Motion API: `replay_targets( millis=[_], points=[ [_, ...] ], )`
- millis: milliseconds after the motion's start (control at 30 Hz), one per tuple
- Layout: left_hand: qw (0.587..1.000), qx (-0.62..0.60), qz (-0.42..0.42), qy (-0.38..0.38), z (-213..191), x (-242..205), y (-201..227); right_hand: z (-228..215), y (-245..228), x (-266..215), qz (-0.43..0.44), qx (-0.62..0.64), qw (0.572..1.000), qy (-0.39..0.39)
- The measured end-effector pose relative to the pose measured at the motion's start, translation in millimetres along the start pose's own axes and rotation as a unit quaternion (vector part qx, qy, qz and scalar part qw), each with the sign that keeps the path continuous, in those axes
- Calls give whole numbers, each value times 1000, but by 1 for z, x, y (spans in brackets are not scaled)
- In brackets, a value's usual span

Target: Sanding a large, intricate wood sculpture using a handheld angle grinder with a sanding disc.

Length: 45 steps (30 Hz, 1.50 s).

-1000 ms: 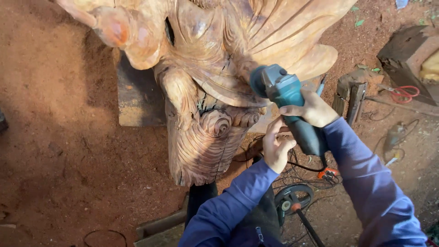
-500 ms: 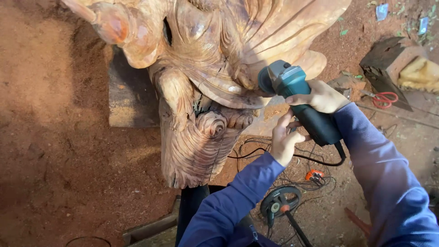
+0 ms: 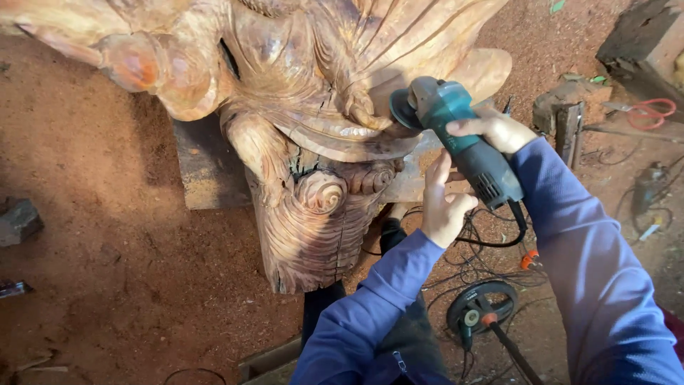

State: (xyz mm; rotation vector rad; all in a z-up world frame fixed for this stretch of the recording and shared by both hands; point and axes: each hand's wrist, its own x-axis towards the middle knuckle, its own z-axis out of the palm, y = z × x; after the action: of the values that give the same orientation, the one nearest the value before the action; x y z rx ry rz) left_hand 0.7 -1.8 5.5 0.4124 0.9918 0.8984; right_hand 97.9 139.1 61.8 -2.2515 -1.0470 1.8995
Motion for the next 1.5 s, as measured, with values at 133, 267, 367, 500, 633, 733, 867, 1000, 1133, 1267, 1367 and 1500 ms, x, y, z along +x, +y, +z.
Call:
replay_targets(
  millis=[133,267,367,500,633,733,867,1000,1133,1267,1367,1500],
  points=[
    [1000,2,11,-1,7,15,2,-20,16,16,-7,2,1000,-19],
    [998,-35,-36,-46,21,23,-57,-35,60,7,-48,-117,991,43],
    [997,32,-63,-28,53,6,-43,-51,172,1,-84,67,988,114],
    [990,73,-115,-22,59,4,-134,-38,257,1,-86,176,968,157],
    [983,73,-154,64,44,9,-183,-21,324,33,-110,94,970,194],
    [972,79,-159,151,39,17,-175,-4,288,36,-150,-16,971,184],
    [945,153,-143,250,23,24,-157,17,270,65,-133,-62,982,121],
    [936,200,-124,260,7,28,-157,23,253,72,-77,-43,994,71],
    [939,172,-132,266,10,50,-154,16,246,87,-75,-62,993,60],
    [955,124,-142,228,20,84,-173,-12,222,84,-80,-49,988,126],
    [972,80,-134,178,45,111,-164,-37,212,78,-58,-75,977,189],
    [976,129,-121,126,44,115,-179,-50,194,61,-12,-88,976,199]
  ],
)
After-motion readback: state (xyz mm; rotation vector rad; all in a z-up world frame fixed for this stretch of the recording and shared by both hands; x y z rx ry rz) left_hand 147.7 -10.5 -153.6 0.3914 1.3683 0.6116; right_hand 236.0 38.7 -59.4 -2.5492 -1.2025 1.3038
